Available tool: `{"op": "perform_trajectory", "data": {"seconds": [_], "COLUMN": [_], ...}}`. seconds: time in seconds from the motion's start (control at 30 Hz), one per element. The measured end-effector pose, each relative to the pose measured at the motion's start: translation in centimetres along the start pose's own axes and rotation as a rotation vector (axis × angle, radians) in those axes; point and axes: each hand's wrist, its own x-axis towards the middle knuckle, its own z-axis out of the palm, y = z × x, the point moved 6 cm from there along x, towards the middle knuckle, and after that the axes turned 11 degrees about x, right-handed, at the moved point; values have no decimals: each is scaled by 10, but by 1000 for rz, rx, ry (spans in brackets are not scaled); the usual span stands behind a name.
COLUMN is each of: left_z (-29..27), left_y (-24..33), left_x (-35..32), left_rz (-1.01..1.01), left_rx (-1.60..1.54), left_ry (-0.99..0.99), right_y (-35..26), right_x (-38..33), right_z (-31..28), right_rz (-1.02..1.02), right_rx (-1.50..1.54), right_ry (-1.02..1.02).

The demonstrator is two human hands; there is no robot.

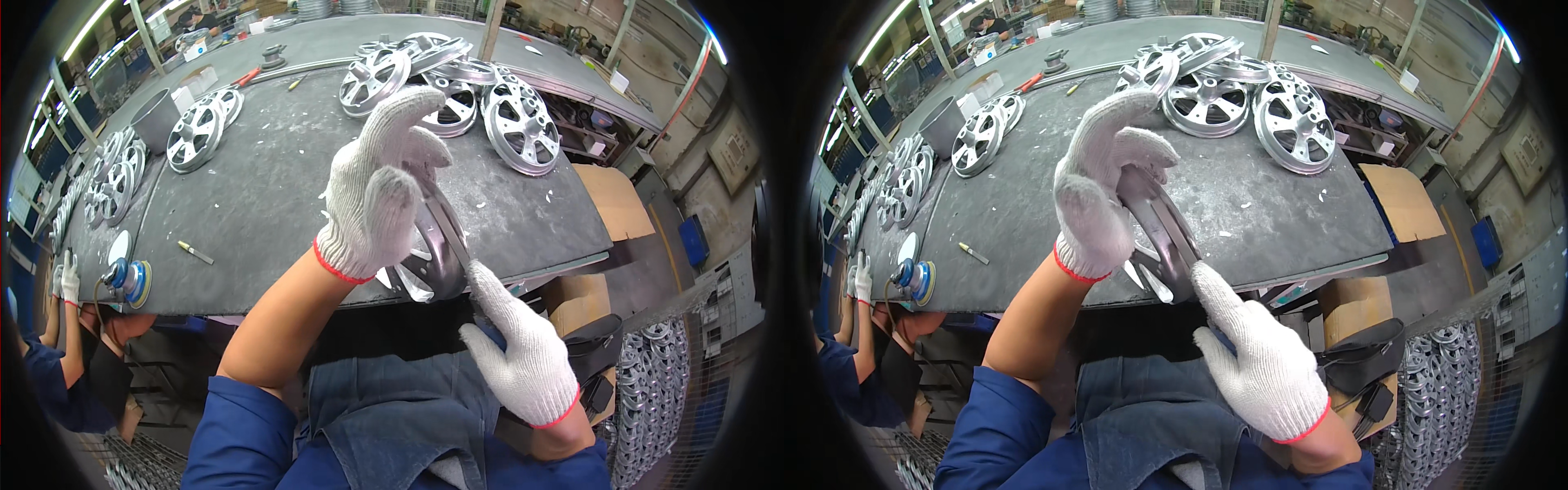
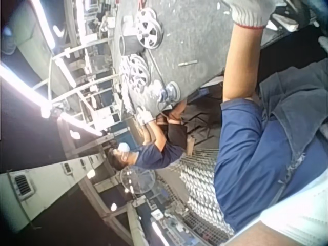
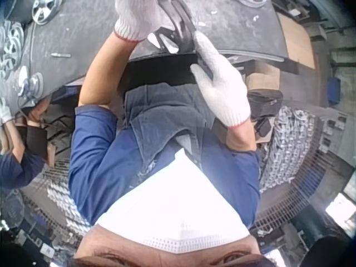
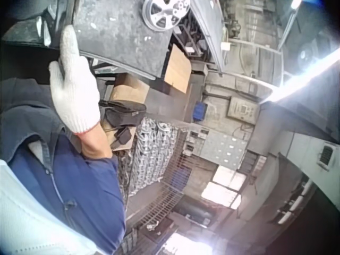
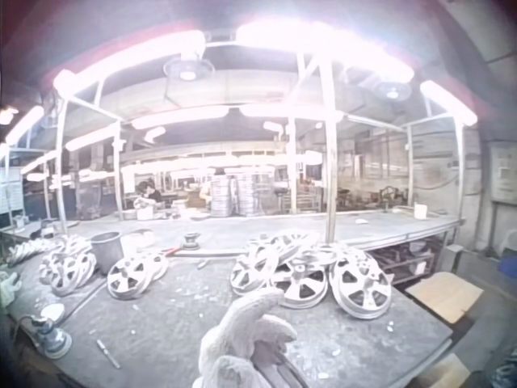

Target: The person deburrs metal wheel components, holding each part by hand and scraping around its outer rim, spokes, and center hub with a pneumatic deburring tool.

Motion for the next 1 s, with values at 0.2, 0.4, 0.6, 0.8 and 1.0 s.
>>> {"op": "perform_trajectory", "data": {"seconds": [0.2, 0.4, 0.6, 0.8, 1.0], "left_z": [6, 10, 10, 5, -4], "left_y": [5, 9, -2, -10, -27], "left_x": [3, 5, 4, 7, 8], "left_rz": [-180, -183, -59, -136, -202], "left_rx": [81, 133, 23, 31, -183], "left_ry": [-79, -94, 6, 54, 12], "right_y": [6, 3, 4, 10, 42], "right_x": [6, 7, 12, 13, 4], "right_z": [-4, -11, -10, -10, -9], "right_rz": [-12, 48, -13, 57, 175], "right_rx": [119, 192, 181, 246, 603], "right_ry": [-16, -62, -50, -129, -388]}}
